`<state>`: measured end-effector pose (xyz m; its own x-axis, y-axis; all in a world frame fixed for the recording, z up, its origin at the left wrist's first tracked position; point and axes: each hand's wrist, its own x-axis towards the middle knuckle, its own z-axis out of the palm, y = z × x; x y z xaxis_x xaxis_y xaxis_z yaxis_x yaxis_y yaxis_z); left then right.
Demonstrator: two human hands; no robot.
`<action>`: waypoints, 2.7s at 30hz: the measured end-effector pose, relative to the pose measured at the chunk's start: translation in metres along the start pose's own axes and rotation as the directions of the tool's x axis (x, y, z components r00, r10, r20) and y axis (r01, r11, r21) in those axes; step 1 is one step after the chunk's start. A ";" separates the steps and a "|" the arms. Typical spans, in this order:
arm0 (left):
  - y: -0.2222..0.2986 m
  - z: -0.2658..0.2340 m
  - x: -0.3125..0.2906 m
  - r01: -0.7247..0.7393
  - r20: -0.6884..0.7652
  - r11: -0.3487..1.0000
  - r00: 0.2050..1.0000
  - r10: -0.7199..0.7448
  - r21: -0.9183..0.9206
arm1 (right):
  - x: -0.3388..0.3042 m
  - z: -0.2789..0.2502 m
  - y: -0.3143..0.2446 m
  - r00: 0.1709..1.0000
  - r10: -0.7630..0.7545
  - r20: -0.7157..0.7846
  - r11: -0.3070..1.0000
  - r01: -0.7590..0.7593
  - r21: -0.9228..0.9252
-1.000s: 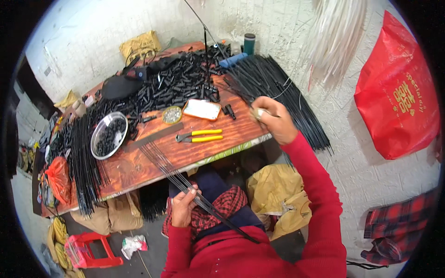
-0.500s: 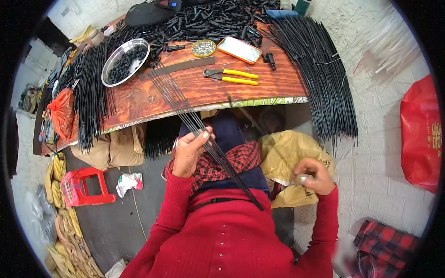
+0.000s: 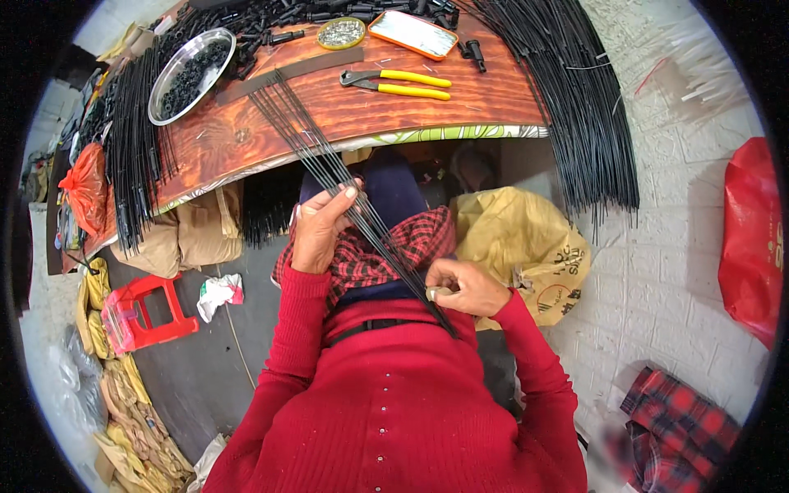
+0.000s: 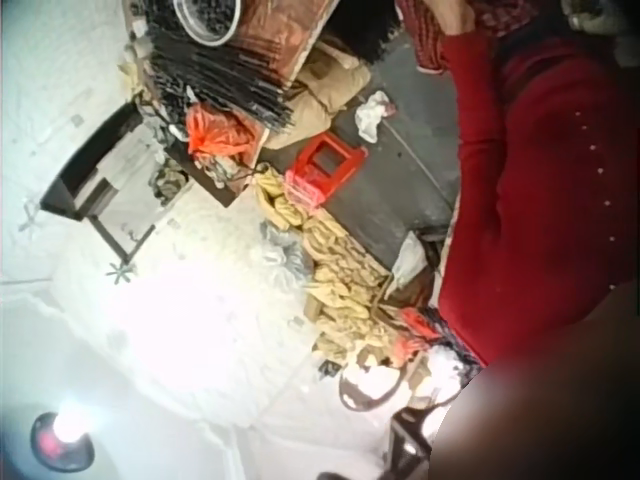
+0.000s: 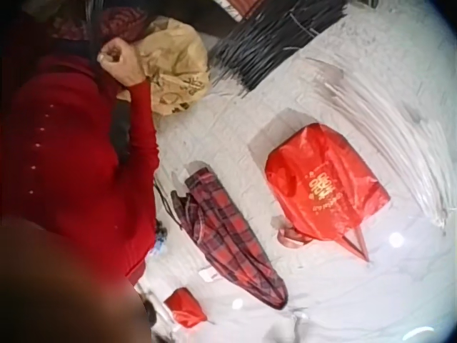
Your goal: The worker is assembling small components onto bundles of black wires or tubes at a manufacturing workstation.
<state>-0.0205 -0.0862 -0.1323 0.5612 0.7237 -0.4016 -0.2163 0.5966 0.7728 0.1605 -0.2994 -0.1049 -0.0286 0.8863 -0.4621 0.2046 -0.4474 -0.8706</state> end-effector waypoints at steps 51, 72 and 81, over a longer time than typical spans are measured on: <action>0.039 0.001 0.042 -0.083 0.118 0.985 0.991 0.066 0.151 | 0.141 0.022 -0.070 0.999 -0.053 0.008 0.686 0.031 0.727; 0.078 -0.029 0.006 -0.395 0.116 0.796 0.915 0.387 0.458 | 0.125 -0.003 -0.094 0.980 -0.162 0.120 0.719 0.034 0.694; 0.078 0.024 0.003 -0.486 0.419 0.818 0.841 0.343 0.307 | 0.081 0.004 -0.122 0.944 -0.233 0.232 0.657 -0.023 0.754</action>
<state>-0.0158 -0.0460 -0.0617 0.7322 0.6680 0.1328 -0.2047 0.0299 0.9784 0.1294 -0.1736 -0.0369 -0.3018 0.9135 -0.2728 -0.6026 -0.4045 -0.6879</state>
